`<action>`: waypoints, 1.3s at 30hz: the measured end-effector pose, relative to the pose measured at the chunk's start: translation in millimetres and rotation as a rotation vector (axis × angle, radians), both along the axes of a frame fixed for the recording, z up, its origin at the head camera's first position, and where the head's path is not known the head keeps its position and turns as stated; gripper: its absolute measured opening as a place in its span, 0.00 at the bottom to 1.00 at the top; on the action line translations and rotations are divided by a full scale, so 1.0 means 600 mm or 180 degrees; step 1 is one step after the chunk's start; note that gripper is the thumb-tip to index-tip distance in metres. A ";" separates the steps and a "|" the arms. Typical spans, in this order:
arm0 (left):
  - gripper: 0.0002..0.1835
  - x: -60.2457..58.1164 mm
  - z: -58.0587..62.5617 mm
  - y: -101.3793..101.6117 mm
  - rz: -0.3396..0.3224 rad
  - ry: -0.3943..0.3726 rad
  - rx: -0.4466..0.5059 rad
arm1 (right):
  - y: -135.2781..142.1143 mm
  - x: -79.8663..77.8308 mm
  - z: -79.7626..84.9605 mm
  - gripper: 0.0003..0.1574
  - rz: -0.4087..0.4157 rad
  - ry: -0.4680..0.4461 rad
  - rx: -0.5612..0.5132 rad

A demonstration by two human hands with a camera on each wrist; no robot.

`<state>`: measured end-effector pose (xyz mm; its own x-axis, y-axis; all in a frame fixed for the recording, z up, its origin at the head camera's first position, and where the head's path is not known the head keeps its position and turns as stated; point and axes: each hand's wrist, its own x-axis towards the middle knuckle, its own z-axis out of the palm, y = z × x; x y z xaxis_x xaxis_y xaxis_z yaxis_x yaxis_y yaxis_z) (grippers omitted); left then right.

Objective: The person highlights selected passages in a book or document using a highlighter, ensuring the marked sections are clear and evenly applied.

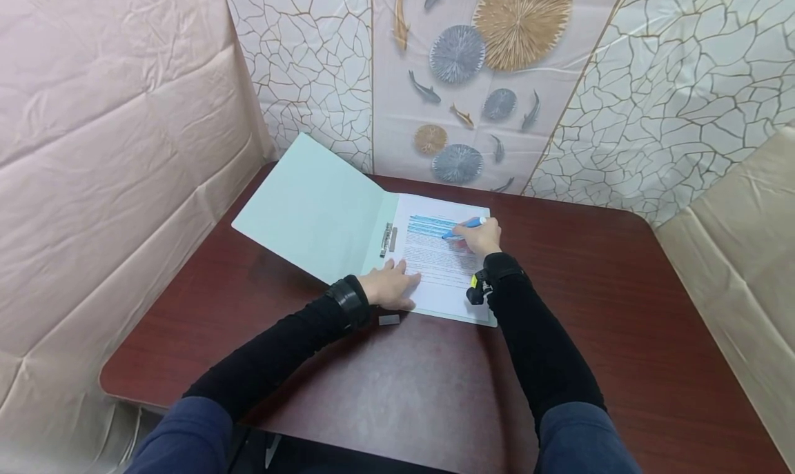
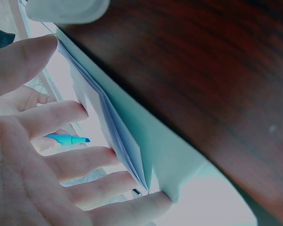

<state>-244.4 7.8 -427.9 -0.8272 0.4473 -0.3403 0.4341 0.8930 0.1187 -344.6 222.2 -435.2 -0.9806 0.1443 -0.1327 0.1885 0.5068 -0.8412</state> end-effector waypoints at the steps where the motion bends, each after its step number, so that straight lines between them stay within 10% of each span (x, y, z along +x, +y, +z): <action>1: 0.36 0.000 0.000 0.000 -0.0002 -0.0006 -0.0001 | 0.000 0.000 0.000 0.22 -0.0001 -0.0001 0.0006; 39: 0.36 0.004 0.005 -0.003 -0.0031 -0.0007 0.0004 | 0.013 -0.003 -0.003 0.23 0.0001 0.0007 0.0103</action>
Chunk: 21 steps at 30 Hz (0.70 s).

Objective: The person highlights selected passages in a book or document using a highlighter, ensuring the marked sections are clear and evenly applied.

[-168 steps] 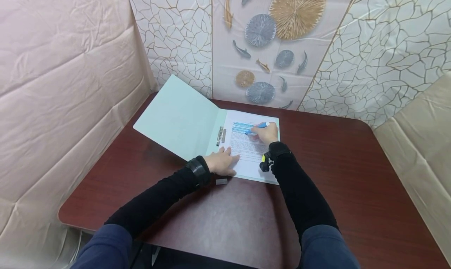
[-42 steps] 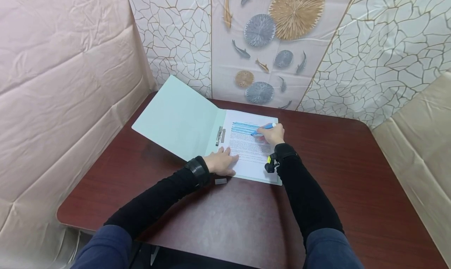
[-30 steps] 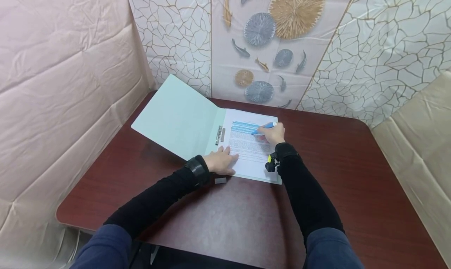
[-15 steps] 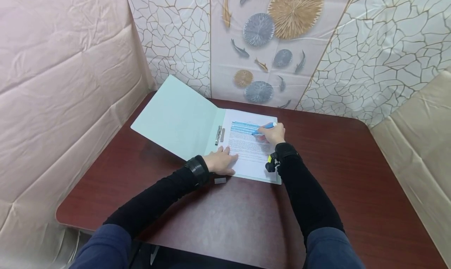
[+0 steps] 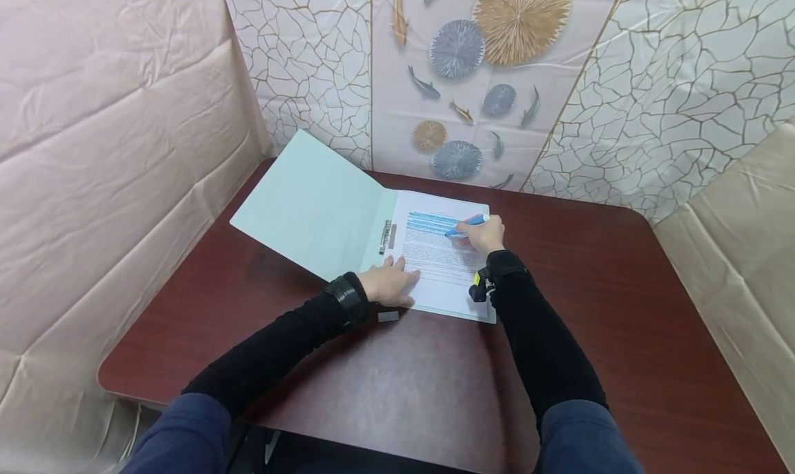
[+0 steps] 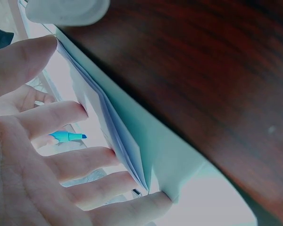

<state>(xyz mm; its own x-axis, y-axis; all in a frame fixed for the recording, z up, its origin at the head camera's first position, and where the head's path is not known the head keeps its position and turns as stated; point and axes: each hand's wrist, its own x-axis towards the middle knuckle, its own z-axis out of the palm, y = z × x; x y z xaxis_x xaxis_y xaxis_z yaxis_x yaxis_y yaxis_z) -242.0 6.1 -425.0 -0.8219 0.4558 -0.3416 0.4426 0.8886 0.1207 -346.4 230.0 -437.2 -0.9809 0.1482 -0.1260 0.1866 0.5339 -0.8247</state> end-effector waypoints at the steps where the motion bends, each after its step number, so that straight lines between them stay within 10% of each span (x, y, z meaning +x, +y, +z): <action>1: 0.37 0.000 0.000 0.000 0.0002 -0.0001 -0.0005 | 0.000 -0.001 0.000 0.23 -0.0013 -0.0001 -0.0006; 21: 0.36 0.000 0.000 0.000 0.0011 -0.0004 -0.0003 | 0.003 -0.001 -0.001 0.22 -0.0030 0.0015 -0.0033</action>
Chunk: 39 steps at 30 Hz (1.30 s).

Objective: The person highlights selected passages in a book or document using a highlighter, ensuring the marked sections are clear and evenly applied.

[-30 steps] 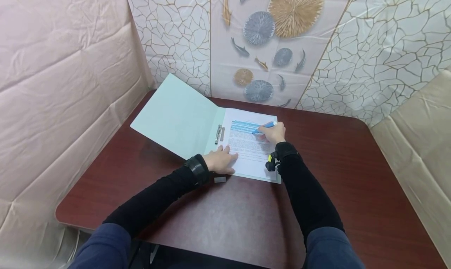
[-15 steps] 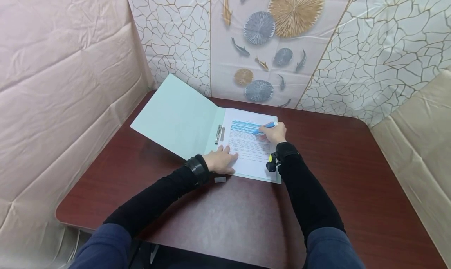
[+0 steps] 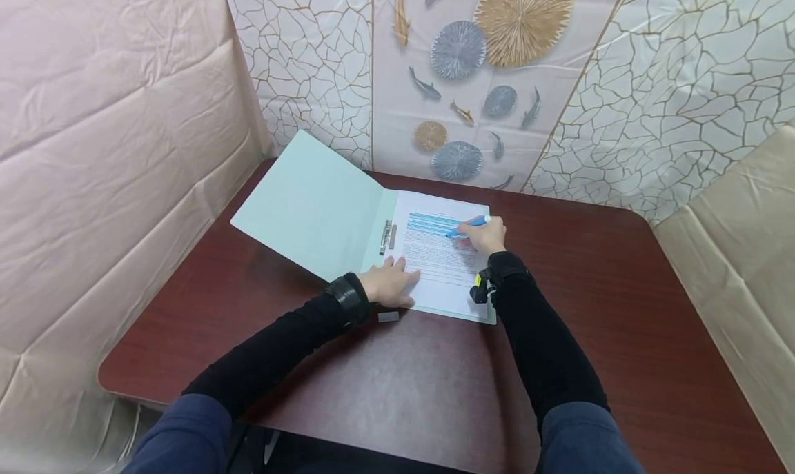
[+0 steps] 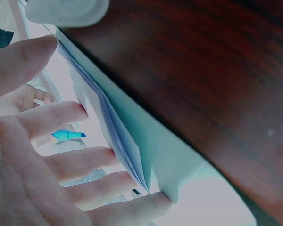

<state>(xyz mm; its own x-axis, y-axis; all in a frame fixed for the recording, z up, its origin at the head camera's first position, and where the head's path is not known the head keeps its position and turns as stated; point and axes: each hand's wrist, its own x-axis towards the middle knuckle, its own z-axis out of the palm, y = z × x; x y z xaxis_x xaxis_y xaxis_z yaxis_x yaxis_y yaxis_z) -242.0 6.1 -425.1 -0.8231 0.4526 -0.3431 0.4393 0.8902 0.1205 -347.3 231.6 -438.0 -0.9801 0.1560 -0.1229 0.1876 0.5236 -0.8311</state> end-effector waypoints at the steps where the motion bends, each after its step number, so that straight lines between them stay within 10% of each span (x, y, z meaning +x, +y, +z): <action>1: 0.36 0.000 0.000 0.000 -0.0005 0.0001 0.0000 | 0.000 0.000 0.000 0.22 -0.0001 -0.0005 0.0008; 39: 0.36 -0.002 -0.005 0.002 0.0007 0.0012 -0.0011 | 0.014 -0.001 -0.003 0.22 -0.0093 0.0030 -0.0021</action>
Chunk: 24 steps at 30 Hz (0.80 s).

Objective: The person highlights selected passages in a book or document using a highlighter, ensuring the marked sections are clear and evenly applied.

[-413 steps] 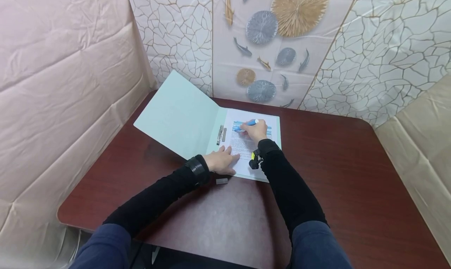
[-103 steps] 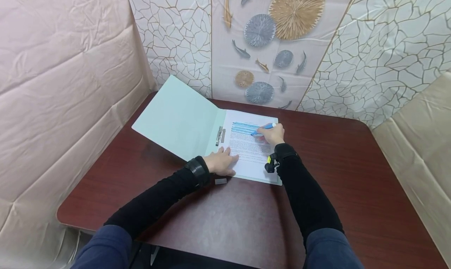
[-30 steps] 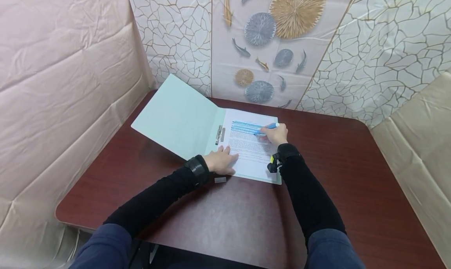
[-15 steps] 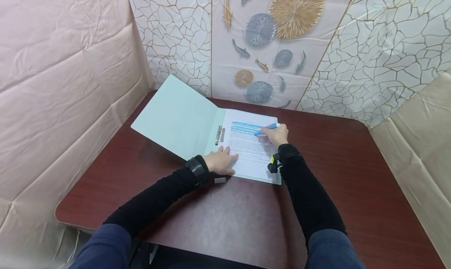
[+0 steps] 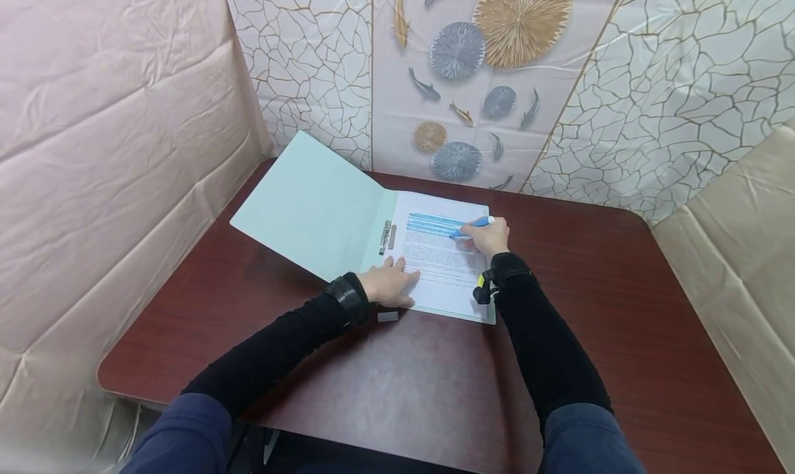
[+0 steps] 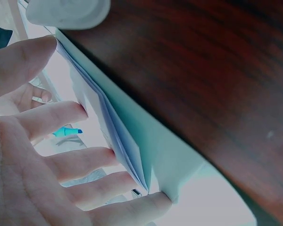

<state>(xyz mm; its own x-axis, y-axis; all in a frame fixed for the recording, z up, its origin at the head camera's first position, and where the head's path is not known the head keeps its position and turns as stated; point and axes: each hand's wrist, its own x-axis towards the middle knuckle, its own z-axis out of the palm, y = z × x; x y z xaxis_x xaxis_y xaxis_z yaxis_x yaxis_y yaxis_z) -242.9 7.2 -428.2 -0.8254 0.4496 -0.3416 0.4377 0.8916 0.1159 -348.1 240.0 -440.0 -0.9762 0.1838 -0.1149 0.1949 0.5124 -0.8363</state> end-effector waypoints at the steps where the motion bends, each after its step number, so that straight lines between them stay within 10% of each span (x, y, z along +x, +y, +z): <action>1: 0.36 0.000 0.000 0.000 -0.0001 -0.0004 0.0007 | 0.001 -0.001 0.000 0.22 -0.0006 -0.0005 -0.0030; 24: 0.36 0.001 0.005 -0.002 -0.0006 -0.0030 0.0050 | 0.005 0.014 0.012 0.22 0.0106 -0.0039 -0.0086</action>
<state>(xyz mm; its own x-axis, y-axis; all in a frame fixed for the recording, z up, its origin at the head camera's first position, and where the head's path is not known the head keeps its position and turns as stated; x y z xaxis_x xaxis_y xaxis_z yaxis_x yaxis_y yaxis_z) -242.2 5.9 -424.9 -0.8212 0.4566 -0.3423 0.4383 0.8888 0.1341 -340.0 242.9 -433.0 -0.9803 0.1478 -0.1313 0.1883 0.4960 -0.8477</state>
